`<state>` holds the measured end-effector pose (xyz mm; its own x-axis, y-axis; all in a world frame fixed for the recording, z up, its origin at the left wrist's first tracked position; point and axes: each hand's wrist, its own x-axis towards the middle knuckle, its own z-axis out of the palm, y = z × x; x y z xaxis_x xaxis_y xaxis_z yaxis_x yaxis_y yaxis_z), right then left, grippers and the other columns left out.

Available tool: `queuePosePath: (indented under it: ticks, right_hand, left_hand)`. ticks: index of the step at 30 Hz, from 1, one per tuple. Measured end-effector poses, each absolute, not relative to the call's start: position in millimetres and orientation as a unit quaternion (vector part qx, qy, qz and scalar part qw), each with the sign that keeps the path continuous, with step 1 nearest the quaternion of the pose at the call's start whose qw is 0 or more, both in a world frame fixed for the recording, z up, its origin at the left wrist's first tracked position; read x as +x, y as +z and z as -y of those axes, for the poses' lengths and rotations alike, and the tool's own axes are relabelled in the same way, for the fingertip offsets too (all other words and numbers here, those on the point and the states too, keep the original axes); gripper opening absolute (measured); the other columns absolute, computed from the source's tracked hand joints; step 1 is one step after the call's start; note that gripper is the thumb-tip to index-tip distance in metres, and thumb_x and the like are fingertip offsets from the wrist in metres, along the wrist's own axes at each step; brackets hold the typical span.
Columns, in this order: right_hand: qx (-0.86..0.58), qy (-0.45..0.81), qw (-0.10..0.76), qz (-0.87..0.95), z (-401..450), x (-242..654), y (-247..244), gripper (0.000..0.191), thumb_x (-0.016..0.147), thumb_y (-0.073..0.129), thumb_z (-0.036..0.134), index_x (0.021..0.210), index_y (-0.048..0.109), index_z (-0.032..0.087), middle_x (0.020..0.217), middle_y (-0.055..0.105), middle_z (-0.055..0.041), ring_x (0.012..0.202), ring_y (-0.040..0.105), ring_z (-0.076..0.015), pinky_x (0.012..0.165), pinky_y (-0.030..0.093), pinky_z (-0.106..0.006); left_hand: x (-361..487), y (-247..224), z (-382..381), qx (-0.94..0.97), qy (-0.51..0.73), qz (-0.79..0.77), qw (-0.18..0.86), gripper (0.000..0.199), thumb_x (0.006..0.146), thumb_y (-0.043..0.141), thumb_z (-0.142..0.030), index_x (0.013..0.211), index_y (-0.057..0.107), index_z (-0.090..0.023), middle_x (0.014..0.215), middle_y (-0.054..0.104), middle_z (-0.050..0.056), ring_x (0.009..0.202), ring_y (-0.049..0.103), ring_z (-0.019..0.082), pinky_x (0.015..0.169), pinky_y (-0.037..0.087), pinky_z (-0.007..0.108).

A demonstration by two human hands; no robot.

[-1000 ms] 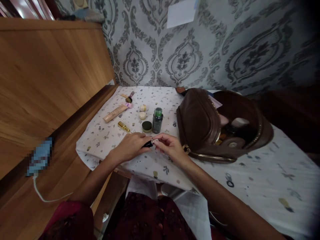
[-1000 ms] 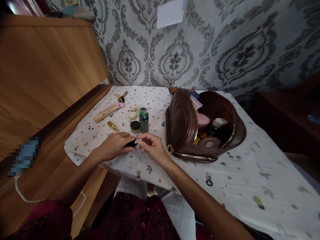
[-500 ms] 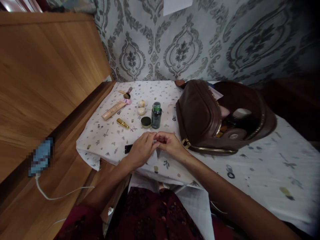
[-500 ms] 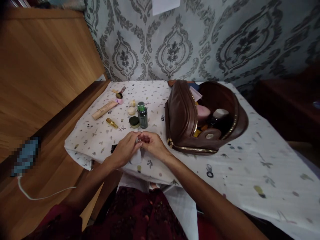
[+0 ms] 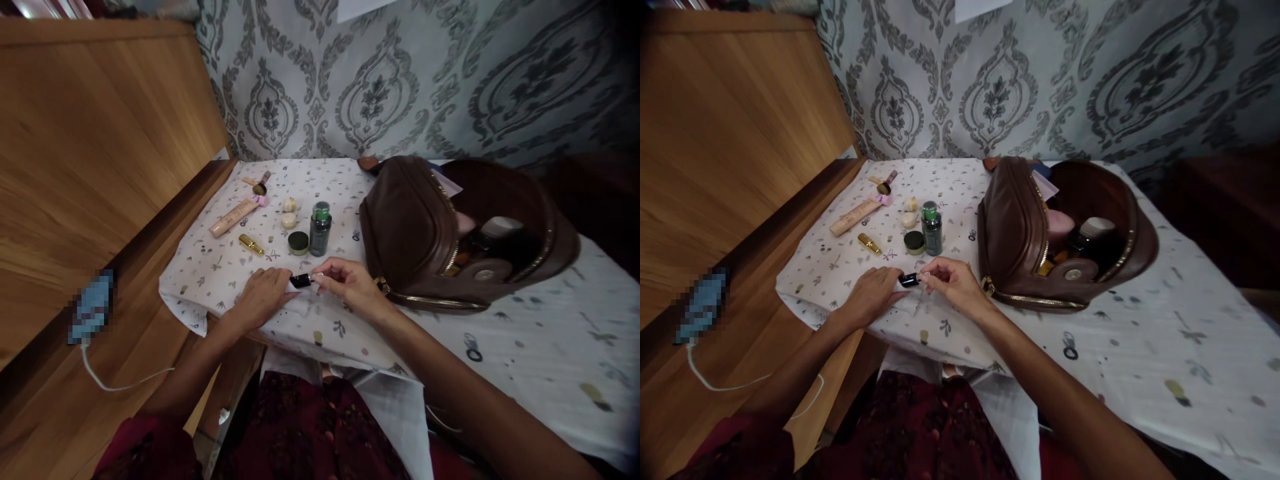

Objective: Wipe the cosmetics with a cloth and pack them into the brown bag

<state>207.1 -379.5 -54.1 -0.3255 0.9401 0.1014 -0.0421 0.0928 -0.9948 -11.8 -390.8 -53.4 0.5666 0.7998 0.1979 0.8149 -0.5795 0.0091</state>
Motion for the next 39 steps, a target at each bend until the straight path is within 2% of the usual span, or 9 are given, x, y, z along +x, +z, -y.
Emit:
queuePosePath:
  ticks: [4,8,13,15,17,19,29,35,39]
  right_hand:
    - [-0.384,0.551,0.444,0.593,380,208,-52,0.039,0.073,0.076,0.056,0.081,0.067,0.019,0.069,0.065,-0.0004,0.058,0.058,-0.013,0.056,0.046,-0.026]
    - [-0.392,0.554,0.446,0.583,381,208,-49,0.039,0.075,0.074,0.057,0.078,0.065,0.019,0.064,0.062,0.0001,0.052,0.052,-0.0107,0.049,0.038,-0.024]
    - [-0.404,0.569,0.431,0.572,382,208,-50,0.042,0.077,0.072,0.06,0.074,0.062,0.019,0.062,0.061,0.0002,0.05,0.048,-0.0095,0.044,0.03,-0.022]
    - [-0.397,0.574,0.416,0.583,382,208,-51,0.043,0.078,0.071,0.061,0.074,0.062,0.019,0.059,0.059,0.0009,0.049,0.047,-0.0096,0.044,0.03,-0.022]
    - [-0.388,0.581,0.398,0.595,382,207,-51,0.043,0.078,0.07,0.061,0.075,0.063,0.019,0.059,0.059,0.0006,0.05,0.047,-0.01,0.044,0.03,-0.022]
    - [-0.383,0.588,0.379,0.604,383,206,-50,0.043,0.078,0.07,0.061,0.076,0.063,0.019,0.061,0.06,0.0003,0.051,0.048,-0.0104,0.045,0.031,-0.022]
    - [-0.365,0.616,0.328,0.616,385,204,-52,0.031,0.077,0.073,0.047,0.084,0.064,0.018,0.071,0.063,-0.0006,0.057,0.055,-0.0114,0.049,0.037,-0.024]
    - [-0.367,0.634,0.337,0.592,382,201,-62,0.039,0.076,0.072,0.054,0.082,0.06,0.017,0.073,0.065,-0.0008,0.052,0.055,-0.0099,0.044,0.034,-0.022]
    - [-0.386,0.629,0.375,0.561,382,202,-56,0.041,0.077,0.071,0.057,0.08,0.061,0.017,0.073,0.067,-0.0024,0.052,0.055,-0.0097,0.046,0.036,-0.022]
  left_hand:
    - [-30,-45,392,-0.885,-0.093,0.455,-0.012,0.027,0.099,0.046,-0.044,0.104,0.054,-0.019,0.093,0.066,0.008,0.087,0.062,0.024,0.075,0.046,0.033]
    - [-44,-37,391,-0.867,-0.17,0.44,-0.159,0.026,0.099,0.047,-0.043,0.112,0.055,-0.022,0.103,0.067,0.006,0.094,0.063,0.022,0.08,0.047,0.032]
    - [-50,-31,390,-0.798,-0.262,0.441,-0.317,0.027,0.095,0.052,-0.045,0.106,0.06,-0.022,0.092,0.066,0.001,0.084,0.06,0.018,0.075,0.045,0.026]
    - [-50,-34,389,-0.766,-0.312,0.461,-0.322,0.03,0.095,0.05,-0.048,0.09,0.059,-0.019,0.078,0.059,-0.001,0.073,0.054,0.015,0.066,0.041,0.024]
    - [-48,-37,389,-0.732,-0.371,0.481,-0.309,0.039,0.095,0.048,-0.051,0.073,0.05,-0.019,0.065,0.047,-0.003,0.062,0.044,0.012,0.058,0.036,0.023]
    - [-45,-40,388,-0.697,-0.421,0.502,-0.291,0.044,0.096,0.045,-0.054,0.067,0.041,-0.02,0.06,0.039,-0.005,0.057,0.038,0.011,0.054,0.032,0.022]
    - [-28,-43,380,-0.567,-0.571,0.537,-0.254,0.035,0.095,0.048,-0.052,0.078,0.049,-0.021,0.064,0.044,-0.004,0.058,0.043,0.012,0.053,0.037,0.021]
    - [-25,-51,368,-0.439,-0.651,0.486,-0.384,0.029,0.088,0.059,-0.043,0.108,0.053,-0.023,0.067,0.056,-0.004,0.048,0.05,0.011,0.046,0.037,0.019]
    - [-20,-51,365,-0.324,-0.688,0.459,-0.459,0.031,0.076,0.067,-0.031,0.103,0.055,-0.022,0.069,0.063,-0.003,0.048,0.053,0.01,0.045,0.037,0.018]
